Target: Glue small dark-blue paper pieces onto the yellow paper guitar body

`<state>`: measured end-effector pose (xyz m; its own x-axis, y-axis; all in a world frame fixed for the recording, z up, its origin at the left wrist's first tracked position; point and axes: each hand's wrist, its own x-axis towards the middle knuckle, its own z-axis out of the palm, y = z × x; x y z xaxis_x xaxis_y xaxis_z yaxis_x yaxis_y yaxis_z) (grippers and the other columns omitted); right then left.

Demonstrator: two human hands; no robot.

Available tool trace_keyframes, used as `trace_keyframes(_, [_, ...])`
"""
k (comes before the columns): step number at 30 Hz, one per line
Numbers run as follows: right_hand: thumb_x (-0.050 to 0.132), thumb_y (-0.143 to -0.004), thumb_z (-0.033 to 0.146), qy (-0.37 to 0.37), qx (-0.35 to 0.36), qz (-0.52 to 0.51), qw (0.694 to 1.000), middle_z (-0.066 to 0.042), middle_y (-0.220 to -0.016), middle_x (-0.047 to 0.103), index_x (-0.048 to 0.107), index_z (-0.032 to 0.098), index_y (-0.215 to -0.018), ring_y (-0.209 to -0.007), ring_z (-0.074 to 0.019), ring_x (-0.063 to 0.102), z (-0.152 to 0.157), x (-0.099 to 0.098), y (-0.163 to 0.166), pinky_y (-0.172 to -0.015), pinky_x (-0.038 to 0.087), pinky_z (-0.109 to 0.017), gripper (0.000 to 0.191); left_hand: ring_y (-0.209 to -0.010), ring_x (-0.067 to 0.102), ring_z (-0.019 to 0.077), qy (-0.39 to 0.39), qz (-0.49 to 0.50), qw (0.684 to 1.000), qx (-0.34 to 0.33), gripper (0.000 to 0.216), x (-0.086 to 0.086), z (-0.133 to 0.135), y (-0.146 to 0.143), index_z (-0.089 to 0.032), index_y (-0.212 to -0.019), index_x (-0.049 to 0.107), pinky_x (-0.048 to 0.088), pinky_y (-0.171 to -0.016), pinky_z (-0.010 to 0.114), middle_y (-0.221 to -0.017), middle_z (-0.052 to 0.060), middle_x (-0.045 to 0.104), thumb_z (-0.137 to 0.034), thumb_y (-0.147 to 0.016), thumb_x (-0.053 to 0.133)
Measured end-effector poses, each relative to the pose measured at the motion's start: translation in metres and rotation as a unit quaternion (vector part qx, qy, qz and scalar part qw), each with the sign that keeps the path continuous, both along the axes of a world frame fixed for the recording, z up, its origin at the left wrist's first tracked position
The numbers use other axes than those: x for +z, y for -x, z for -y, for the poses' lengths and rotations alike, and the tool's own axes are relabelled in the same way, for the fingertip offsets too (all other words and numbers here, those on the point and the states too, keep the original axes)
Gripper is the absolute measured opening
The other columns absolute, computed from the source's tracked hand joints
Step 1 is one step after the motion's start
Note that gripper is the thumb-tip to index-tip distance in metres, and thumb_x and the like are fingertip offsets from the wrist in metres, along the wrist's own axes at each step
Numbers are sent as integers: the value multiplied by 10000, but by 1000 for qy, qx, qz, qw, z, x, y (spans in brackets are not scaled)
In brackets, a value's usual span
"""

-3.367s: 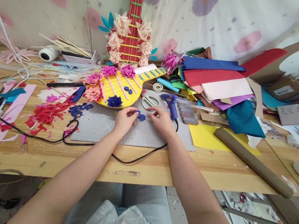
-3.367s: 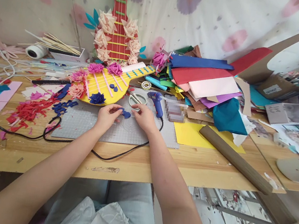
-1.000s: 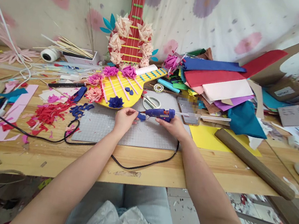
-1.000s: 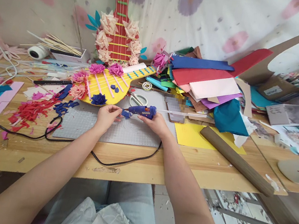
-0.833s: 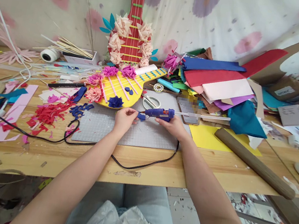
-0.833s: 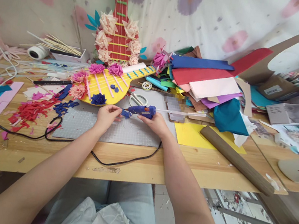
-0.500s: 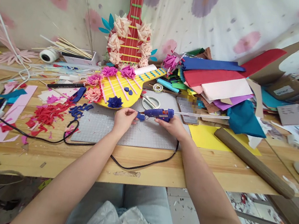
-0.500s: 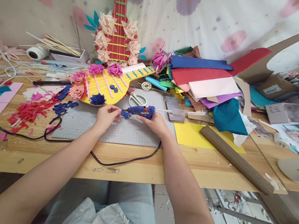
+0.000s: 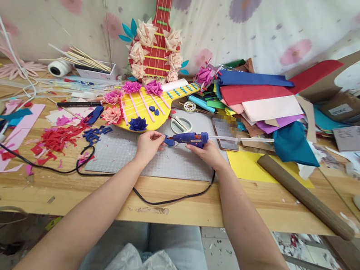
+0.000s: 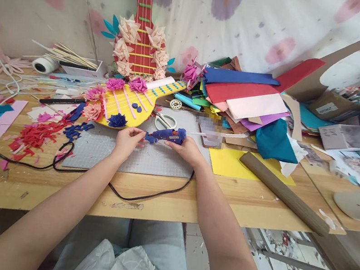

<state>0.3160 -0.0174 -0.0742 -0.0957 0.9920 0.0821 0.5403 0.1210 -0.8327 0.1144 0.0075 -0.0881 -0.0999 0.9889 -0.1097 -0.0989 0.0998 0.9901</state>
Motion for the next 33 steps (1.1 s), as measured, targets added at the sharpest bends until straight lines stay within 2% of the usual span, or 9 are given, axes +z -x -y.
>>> trace_keyframes(10, [652, -677, 490, -4, -26, 0, 1000, -33, -749, 680, 671, 182, -848, -739, -197, 605, 1, 2, 2, -683, 462, -298, 353, -511, 612, 136, 2, -10, 1000, -5, 92, -1, 0, 0, -142, -647, 613, 480, -429, 218, -544, -2, 607, -206, -625, 675])
trace_keyframes(21, [642, -677, 549, -10, -38, -3, 999, -31, -726, 668, 673, 174, -859, -698, -182, 593, -3, -4, -1, -689, 454, -304, 418, -503, 603, 131, -1, -8, 1000, -11, 97, 0, 1, 0, -136, -644, 612, 483, -428, 221, -550, 0, 604, -213, -634, 670])
trace_keyframes(26, [634, -687, 540, -2, -24, 4, 1000, -27, -684, 653, 671, 169, -833, -674, -177, 588, -1, -2, -1, -667, 455, -301, 401, -512, 605, 136, 6, -6, 1000, -8, 83, 1, 1, 0, -135, -658, 615, 485, -430, 230, -562, 1, 607, -198, -640, 665])
trace_keyframes(33, [650, -679, 528, 10, -28, 13, 999, -37, -743, 679, 675, 180, -858, -706, -190, 608, 0, 0, 1, -668, 467, -303, 391, -513, 605, 132, 4, -5, 1000, -8, 73, 1, 1, 0, -136, -654, 616, 483, -426, 221, -556, 1, 606, -191, -643, 663])
